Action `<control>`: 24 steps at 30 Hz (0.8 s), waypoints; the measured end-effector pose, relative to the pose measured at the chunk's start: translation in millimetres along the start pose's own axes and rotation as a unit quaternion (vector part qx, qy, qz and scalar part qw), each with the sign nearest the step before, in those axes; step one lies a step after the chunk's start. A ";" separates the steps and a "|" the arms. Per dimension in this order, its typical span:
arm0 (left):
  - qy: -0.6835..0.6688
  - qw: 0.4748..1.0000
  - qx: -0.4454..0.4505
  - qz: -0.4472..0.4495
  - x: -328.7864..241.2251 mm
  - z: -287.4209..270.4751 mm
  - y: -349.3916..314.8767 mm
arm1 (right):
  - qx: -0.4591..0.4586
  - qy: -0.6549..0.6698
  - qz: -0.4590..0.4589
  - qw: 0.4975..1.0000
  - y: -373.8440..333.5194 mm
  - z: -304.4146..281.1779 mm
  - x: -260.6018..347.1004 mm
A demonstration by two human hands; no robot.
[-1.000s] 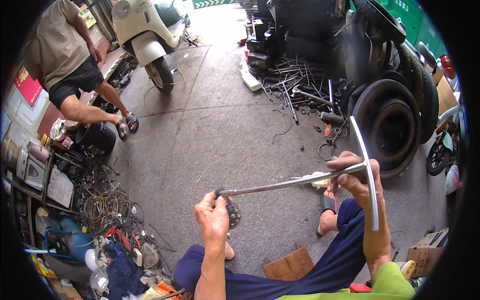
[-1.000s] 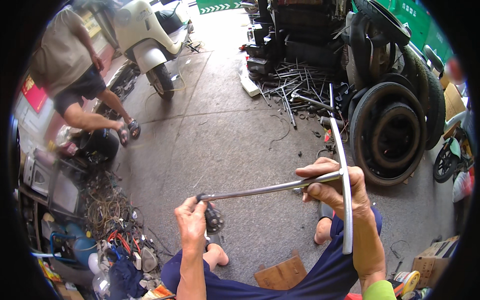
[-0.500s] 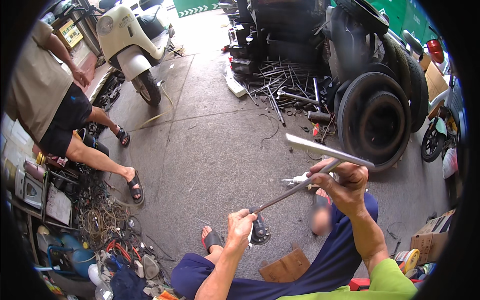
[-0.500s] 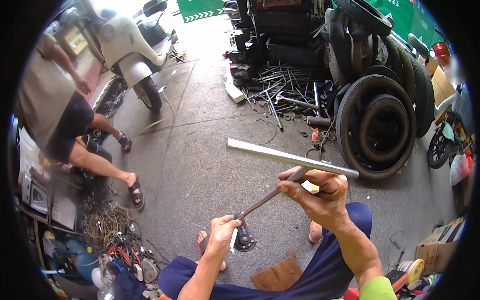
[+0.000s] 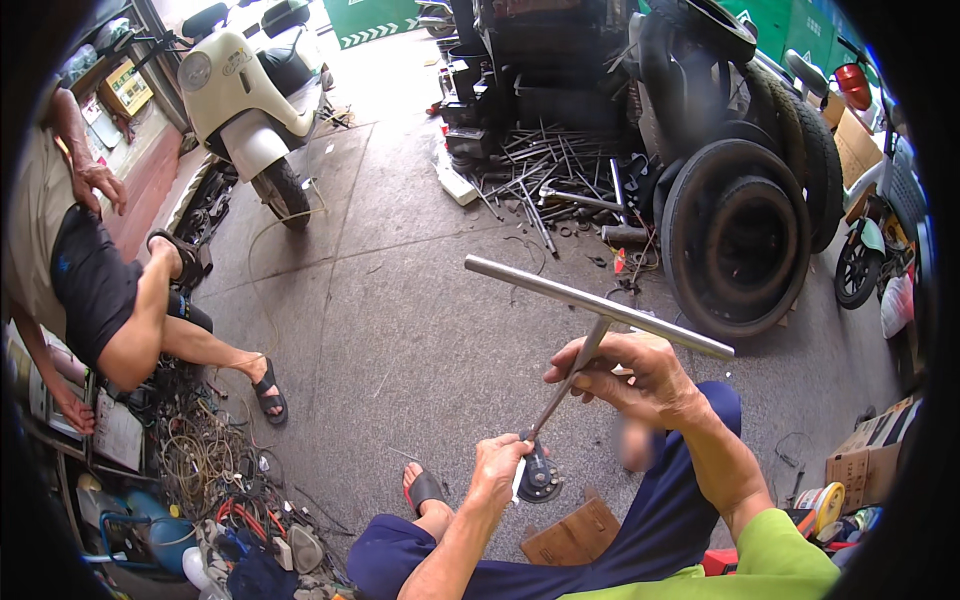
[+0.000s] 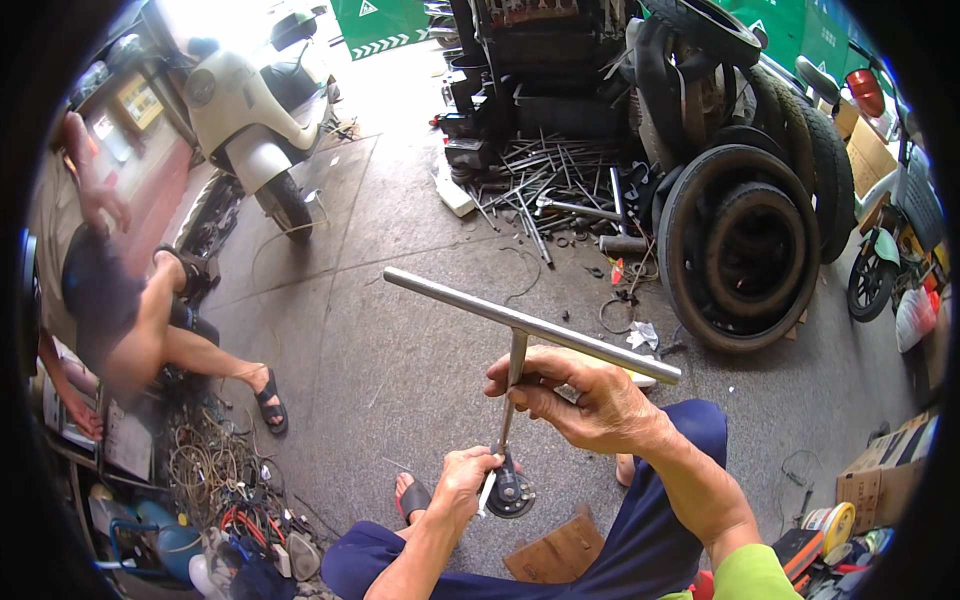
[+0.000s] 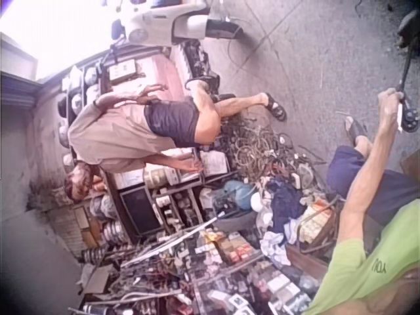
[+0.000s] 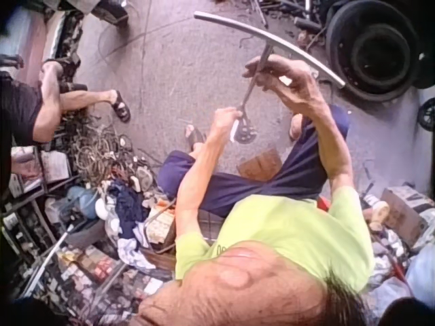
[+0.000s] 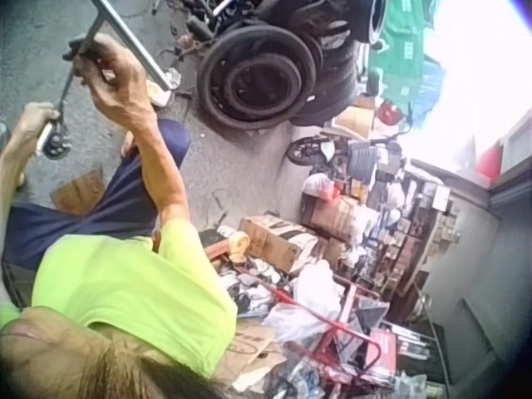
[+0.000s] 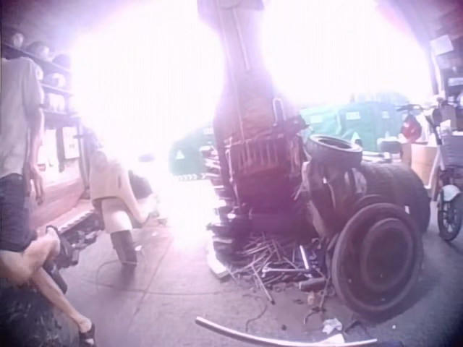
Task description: The person sits on the floor and assembles a T-handle tool by inserting a metal rod into a black circular base. They repeatedly insert and remove the rod to check the fit while another person works on a scooter tire in the background.
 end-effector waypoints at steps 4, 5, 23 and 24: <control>-0.037 0.999 -0.013 0.006 -1.7 -3.2 2.5 | -0.029 -0.092 -0.082 0.992 0.9 -1.8 6.7; -0.020 0.999 -0.013 0.021 -6.3 -4.7 1.0 | -0.053 -0.099 -0.114 0.987 2.5 -0.6 9.8; -0.032 0.993 -0.041 0.109 -19.6 -6.3 -3.0 | -0.001 -0.001 0.036 0.999 -2.2 0.4 -9.5; -0.037 0.991 -0.038 0.122 -21.3 -7.7 -3.2 | 0.000 0.008 0.028 1.000 -3.1 1.1 -9.7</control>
Point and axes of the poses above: each hand's wrist, its own y-axis towards the middle knuckle, its own z-axis out of the palm, x = y × z, the point moved 5 cm from there along y, towards the middle knuckle, and after that the axes turned 6 degrees about -x, right-handed, at the moved point
